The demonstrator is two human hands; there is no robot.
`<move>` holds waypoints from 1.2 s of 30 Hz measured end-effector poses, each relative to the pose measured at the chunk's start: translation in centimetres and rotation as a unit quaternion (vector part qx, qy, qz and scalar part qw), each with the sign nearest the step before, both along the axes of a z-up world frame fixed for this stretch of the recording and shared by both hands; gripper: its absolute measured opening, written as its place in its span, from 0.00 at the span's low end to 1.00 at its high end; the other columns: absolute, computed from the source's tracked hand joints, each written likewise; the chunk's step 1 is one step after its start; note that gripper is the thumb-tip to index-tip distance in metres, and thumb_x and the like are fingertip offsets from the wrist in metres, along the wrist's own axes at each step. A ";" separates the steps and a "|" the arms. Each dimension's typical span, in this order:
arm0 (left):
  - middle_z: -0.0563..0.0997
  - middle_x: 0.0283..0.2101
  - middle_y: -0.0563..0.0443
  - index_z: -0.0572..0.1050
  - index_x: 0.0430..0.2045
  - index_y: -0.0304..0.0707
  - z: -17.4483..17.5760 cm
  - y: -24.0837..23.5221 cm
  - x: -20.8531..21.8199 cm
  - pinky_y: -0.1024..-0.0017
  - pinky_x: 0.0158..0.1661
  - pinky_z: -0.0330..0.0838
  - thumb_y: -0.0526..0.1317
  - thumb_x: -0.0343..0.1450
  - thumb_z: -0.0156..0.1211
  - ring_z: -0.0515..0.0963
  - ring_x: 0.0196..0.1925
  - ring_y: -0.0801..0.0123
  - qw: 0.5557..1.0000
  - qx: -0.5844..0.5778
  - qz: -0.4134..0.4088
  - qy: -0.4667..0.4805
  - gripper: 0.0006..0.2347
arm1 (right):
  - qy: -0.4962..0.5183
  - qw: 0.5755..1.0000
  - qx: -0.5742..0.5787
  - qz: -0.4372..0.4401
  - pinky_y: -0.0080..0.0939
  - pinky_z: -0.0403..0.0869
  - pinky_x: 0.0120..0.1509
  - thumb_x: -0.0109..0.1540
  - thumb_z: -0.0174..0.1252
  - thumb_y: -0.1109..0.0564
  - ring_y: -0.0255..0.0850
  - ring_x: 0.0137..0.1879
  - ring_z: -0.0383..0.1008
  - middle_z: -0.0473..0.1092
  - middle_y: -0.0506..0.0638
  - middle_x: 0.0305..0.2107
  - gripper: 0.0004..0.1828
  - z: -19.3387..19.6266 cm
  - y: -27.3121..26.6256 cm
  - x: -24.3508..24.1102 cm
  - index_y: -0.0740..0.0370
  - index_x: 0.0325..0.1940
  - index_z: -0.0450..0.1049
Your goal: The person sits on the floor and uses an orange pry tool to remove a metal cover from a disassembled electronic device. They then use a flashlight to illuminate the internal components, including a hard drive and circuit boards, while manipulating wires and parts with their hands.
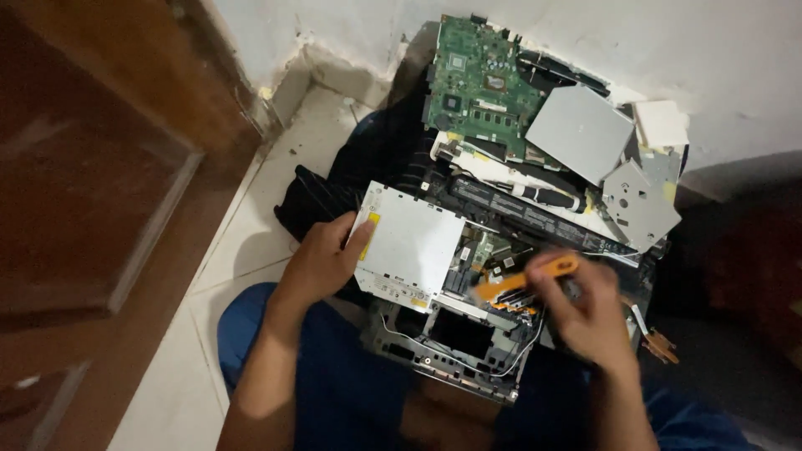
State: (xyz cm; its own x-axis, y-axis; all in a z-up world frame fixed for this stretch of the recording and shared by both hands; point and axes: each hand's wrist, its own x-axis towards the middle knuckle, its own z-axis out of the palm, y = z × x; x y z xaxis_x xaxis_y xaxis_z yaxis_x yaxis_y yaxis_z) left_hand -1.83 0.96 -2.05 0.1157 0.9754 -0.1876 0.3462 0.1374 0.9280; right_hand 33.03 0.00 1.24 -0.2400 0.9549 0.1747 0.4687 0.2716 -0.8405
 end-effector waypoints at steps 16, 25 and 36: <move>0.78 0.15 0.40 0.73 0.20 0.35 1.7 -0.1 0.2 0.71 0.24 0.66 0.50 0.81 0.46 0.72 0.19 0.67 1.000 0.020 -0.004 0.001 0.21 | 0.030 0.980 0.106 -0.165 0.37 0.69 0.38 0.70 0.59 0.68 0.40 0.28 0.69 0.71 0.56 0.23 0.05 -1.1 1.2 -1.9 0.69 0.48 0.79; 0.77 0.16 0.43 0.75 0.22 0.36 2.3 -0.4 0.9 0.69 0.26 0.68 0.51 0.80 0.46 0.72 0.20 0.67 1.000 0.027 0.002 -0.015 0.21 | 0.056 0.977 0.078 -0.189 0.43 0.72 0.43 0.68 0.58 0.69 0.42 0.35 0.70 0.72 0.58 0.28 0.06 -1.9 0.2 0.4 0.68 0.47 0.79; 0.73 0.15 0.47 0.73 0.18 0.36 -3.5 0.7 -0.1 0.70 0.28 0.65 0.49 0.79 0.51 0.69 0.21 0.67 0.997 0.064 0.036 -0.010 0.20 | 0.028 0.980 0.060 -0.190 0.49 0.74 0.44 0.67 0.63 0.62 0.52 0.39 0.79 0.76 0.64 0.30 0.05 -0.1 -0.9 0.3 0.66 0.45 0.81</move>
State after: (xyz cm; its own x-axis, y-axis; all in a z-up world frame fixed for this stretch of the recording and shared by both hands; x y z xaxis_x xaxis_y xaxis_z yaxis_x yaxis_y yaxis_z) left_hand -1.91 1.69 -5.53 0.0466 0.9972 -0.0586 0.3203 0.0407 0.9465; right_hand 33.36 -0.93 1.15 0.1411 0.9451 0.2947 0.5098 0.1858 -0.8400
